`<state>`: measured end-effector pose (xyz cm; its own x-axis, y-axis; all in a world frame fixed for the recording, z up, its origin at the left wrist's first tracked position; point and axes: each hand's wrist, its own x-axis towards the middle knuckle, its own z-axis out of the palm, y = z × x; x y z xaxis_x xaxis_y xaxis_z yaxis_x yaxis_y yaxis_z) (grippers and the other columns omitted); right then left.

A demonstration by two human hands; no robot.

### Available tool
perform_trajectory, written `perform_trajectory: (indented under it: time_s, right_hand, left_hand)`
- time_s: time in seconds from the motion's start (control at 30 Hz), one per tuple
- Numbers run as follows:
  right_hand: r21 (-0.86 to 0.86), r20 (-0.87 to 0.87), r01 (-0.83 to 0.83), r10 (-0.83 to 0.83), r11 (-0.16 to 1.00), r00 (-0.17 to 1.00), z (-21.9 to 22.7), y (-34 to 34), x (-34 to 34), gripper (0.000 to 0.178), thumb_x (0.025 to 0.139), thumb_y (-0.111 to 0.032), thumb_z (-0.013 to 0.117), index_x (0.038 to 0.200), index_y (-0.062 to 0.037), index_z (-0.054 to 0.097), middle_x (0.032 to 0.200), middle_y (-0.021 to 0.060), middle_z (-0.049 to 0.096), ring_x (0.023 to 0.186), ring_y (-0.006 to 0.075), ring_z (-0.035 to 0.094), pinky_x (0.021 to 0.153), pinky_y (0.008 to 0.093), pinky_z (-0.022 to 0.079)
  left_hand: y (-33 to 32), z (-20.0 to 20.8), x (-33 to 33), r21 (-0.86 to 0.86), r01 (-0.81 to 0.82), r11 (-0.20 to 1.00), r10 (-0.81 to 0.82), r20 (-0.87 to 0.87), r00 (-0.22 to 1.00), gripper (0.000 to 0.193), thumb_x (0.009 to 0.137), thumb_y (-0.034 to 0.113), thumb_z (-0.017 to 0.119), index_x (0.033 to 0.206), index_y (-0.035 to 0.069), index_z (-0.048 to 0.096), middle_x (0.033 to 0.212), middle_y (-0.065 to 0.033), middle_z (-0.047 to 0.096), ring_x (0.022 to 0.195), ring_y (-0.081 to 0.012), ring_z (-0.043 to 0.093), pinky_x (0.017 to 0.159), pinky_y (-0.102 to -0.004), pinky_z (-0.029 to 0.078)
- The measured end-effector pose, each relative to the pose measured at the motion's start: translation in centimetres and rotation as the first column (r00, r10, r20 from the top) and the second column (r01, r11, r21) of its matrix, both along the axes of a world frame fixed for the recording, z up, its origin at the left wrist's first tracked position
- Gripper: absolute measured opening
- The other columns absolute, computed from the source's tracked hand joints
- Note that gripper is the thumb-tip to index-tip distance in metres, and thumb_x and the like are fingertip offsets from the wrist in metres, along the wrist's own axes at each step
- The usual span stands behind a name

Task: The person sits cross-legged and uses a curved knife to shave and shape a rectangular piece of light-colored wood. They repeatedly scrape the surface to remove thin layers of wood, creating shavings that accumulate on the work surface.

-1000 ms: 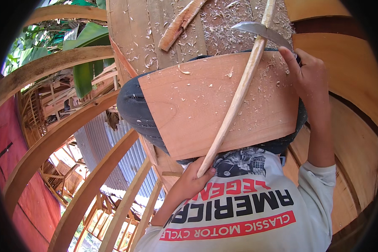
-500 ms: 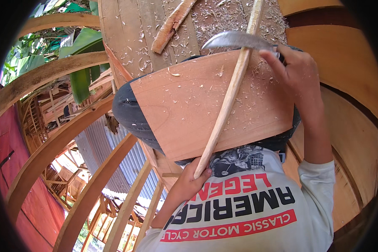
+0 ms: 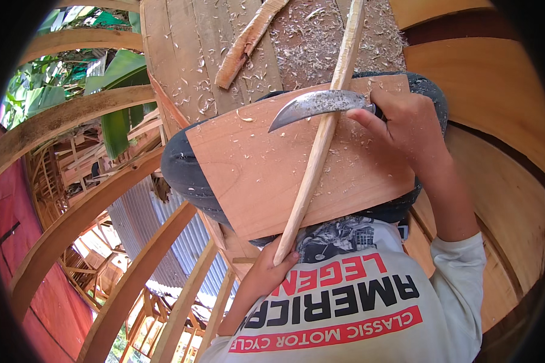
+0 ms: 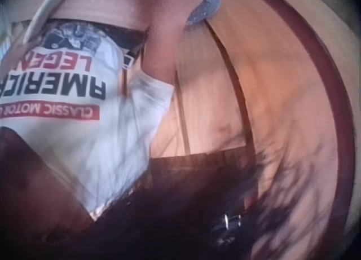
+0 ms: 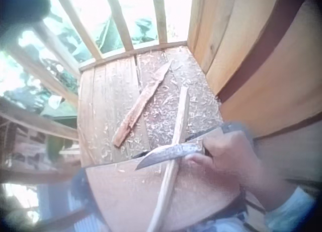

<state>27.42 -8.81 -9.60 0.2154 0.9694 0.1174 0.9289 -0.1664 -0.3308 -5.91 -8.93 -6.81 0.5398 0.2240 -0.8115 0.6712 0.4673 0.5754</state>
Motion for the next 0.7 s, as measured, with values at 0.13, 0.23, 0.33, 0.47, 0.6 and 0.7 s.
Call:
perform_trajectory:
  time_s: [0.13, 0.23, 0.33, 0.47, 0.6, 0.7]
  right_hand:
    - [-0.087, 0.04, 0.301, -0.298, 0.95, 0.954, -0.3, 1.5, 4.3, 0.058, 0.086, -0.059, 0.055, 0.066, -0.0046, 0.06, 0.057, 0.0154, 0.057, 0.055, 0.0344, 0.059, 0.051, 0.04, 0.047]
    - [0.006, 0.022, 0.148, -0.148, 0.989, 0.989, -0.3, 1.1, 1.2, 0.062, 0.087, -0.06, 0.053, 0.066, -0.002, 0.06, 0.057, 0.0181, 0.057, 0.055, 0.036, 0.059, 0.051, 0.0419, 0.046]
    - [-0.055, -0.044, 0.302, -0.305, 0.952, 0.952, -0.8, 1.1, 3.5, 0.064, 0.087, -0.061, 0.053, 0.067, -0.0007, 0.062, 0.057, 0.0196, 0.057, 0.055, 0.0361, 0.06, 0.052, 0.0426, 0.047]
    - [-0.183, -0.034, 0.373, -0.385, 0.91, 0.922, 0.0, 1.2, 3.0, 0.065, 0.086, -0.06, 0.055, 0.069, 0.0016, 0.064, 0.056, 0.0199, 0.056, 0.054, 0.0343, 0.061, 0.053, 0.0411, 0.048]
    - [-0.256, -0.189, 0.221, -0.273, 0.941, 0.943, 0.8, 1.0, 4.2, 0.05, 0.085, -0.046, 0.065, 0.069, 0.001, 0.06, 0.05, 0.0121, 0.051, 0.046, 0.0214, 0.057, 0.047, 0.0354, 0.046]
    - [-0.404, -0.707, 0.035, -0.336, 0.914, 0.622, 1.9, 0.4, 5.0, 0.033, 0.084, -0.032, 0.07, 0.079, -0.0022, 0.059, 0.051, 0.0029, 0.048, 0.043, 0.0096, 0.05, 0.042, 0.027, 0.04]
  left_hand:
    - [0.4, 1.1, 1.2, -0.074, -0.019, 0.997, 0.014, -0.057, 0.998, 0.018, 0.091, 0.012, 0.057, 0.101, -0.001, 0.049, 0.081, -0.0069, 0.049, 0.077, -0.0167, 0.046, 0.073, -0.0301, 0.042]
    - [0.5, 0.8, 0.9, 0.001, -0.011, 1.0, 0.011, -0.008, 1.0, 0.018, 0.091, 0.012, 0.056, 0.101, -0.001, 0.049, 0.081, -0.0064, 0.048, 0.077, -0.0165, 0.046, 0.073, -0.0295, 0.041]
    - [-0.2, 0.2, 0.3, -0.048, 0.004, 0.999, -0.003, 0.01, 1.0, 0.018, 0.091, 0.013, 0.056, 0.102, -0.001, 0.048, 0.082, -0.0065, 0.048, 0.078, -0.0168, 0.046, 0.074, -0.0298, 0.041]
    - [0.1, 0.0, 0.6, -0.063, -0.009, 0.998, 0.009, 0.001, 1.0, 0.02, 0.091, 0.015, 0.057, 0.1, -0.001, 0.048, 0.081, -0.0062, 0.049, 0.078, -0.016, 0.046, 0.074, -0.0299, 0.041]
    - [0.1, 0.0, 0.4, -0.094, -0.035, 0.995, 0.034, -0.005, 0.999, 0.02, 0.091, 0.017, 0.057, 0.097, 0.0, 0.048, 0.081, -0.0055, 0.048, 0.077, -0.0153, 0.045, 0.074, -0.0295, 0.041]
    - [0.2, -0.2, 0.2, -0.095, -0.023, 0.995, 0.023, -0.009, 1.0, 0.019, 0.091, 0.017, 0.057, 0.095, 0.001, 0.048, 0.08, -0.0052, 0.047, 0.077, -0.0149, 0.044, 0.074, -0.0294, 0.04]
